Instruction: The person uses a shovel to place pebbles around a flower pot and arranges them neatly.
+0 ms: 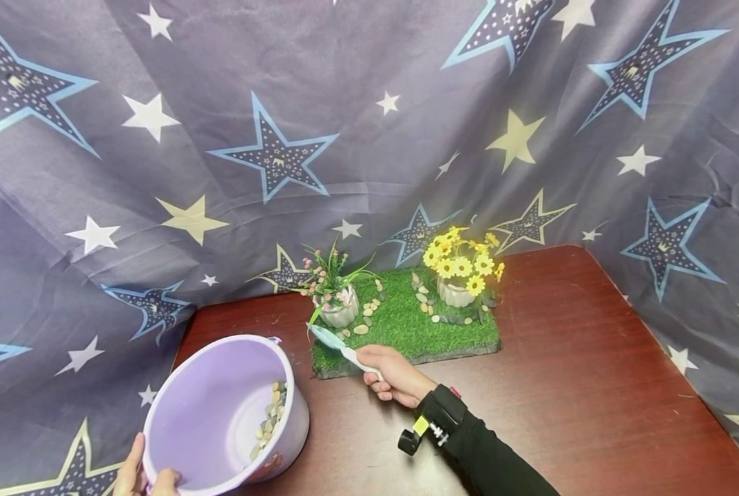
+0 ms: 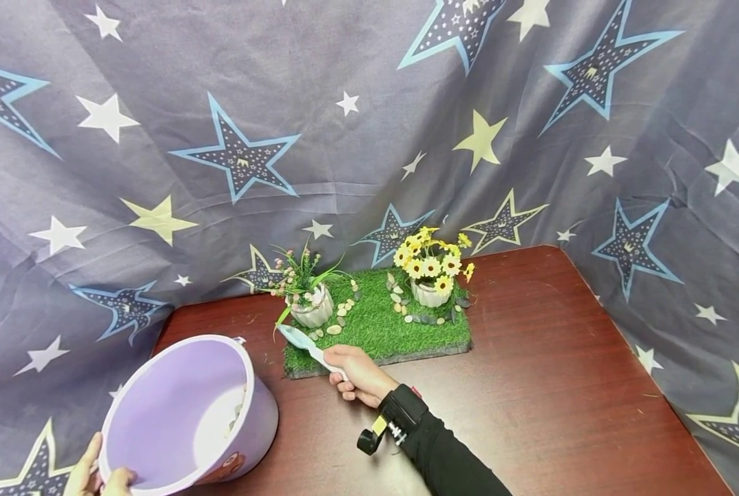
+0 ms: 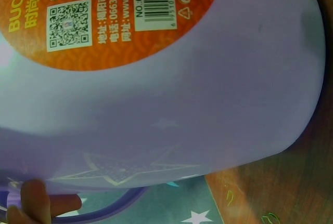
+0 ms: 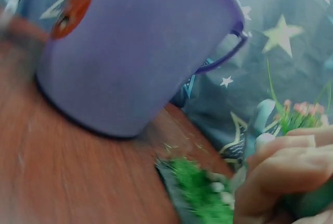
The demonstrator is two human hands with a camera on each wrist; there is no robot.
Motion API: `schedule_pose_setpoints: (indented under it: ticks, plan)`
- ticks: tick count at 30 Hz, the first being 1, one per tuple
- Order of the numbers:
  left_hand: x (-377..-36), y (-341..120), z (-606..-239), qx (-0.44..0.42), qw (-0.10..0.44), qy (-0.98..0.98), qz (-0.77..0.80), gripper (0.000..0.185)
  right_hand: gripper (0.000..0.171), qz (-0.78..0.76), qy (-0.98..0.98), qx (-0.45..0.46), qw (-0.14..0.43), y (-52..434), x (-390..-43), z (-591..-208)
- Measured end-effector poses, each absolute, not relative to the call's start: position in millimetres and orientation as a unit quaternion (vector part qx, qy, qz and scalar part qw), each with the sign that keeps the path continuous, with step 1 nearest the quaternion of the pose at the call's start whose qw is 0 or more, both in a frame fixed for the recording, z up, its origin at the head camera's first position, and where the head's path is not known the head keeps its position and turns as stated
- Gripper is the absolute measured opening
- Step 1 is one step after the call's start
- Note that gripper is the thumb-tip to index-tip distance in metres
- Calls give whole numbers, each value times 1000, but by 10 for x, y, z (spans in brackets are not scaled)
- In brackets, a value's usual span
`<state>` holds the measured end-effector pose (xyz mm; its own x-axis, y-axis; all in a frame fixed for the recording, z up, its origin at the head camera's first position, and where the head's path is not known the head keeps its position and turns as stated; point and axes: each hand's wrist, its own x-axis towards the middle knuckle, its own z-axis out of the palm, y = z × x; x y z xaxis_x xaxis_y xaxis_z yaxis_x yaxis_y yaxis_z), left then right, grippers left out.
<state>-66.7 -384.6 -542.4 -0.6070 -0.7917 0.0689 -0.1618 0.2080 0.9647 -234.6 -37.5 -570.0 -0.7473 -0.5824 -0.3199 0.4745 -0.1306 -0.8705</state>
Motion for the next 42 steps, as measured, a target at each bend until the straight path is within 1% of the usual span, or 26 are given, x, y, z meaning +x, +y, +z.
schedule_pose_setpoints:
  ticks: [2, 3, 7, 9, 11, 14, 19, 24, 28, 32, 36, 40, 42]
  plan:
    - [-675, -3846, -5429, 329, 303, -704, -552, 78, 37, -727, 607, -89, 307, -344, -2304, -5571]
    - [-681, -3845, -5431, 326, 305, -699, -559, 78, 36, -707, 642, -119, 270, -335, -2281, -5497]
    - [-722, -3782, -5398, 324, 322, -698, -552, 77, 33, -588, 767, -241, 83, -328, -2163, -5180]
    - [-756, -3709, -5372, 322, 337, -691, -553, 76, 35, -522, 799, -297, 4, -340, -2102, -5053]
    - [-796, -3611, -5338, 327, 345, -684, -554, 76, 38, -470, 811, -346, -33, -359, -2037, -4966]
    - [-852, -3432, -5283, 347, 351, -667, -559, 75, 41, -400, 825, -394, -61, -394, -1959, -4935]
    - [-899, -3252, -5179, 370, 344, -703, -500, 72, 42, -344, 840, -409, -90, -408, -1916, -4996]
    - [-896, -3248, -5144, 381, 328, -741, -445, 71, 42, -339, 842, -408, -96, -372, -1949, -5012]
    - [-906, -3247, -5157, 383, 330, -746, -434, 71, 42, -335, 845, -406, -93, -357, -1951, -5025]
    - [-909, -3257, -5166, 386, 331, -749, -425, 71, 43, -334, 850, -399, -87, -311, -1946, -5042]
    - [-900, -3297, -5176, 394, 329, -756, -405, 72, 43, -363, 845, -380, -99, -187, -1970, -5035]
    - [-934, -3335, -5191, 393, 347, -761, -384, 71, 40, -406, 838, -343, -120, 63, -2035, -4977]
    - [-981, -3355, -5210, 382, 370, -757, -378, 70, 40, -413, 844, -313, -138, 259, -2068, -4947]
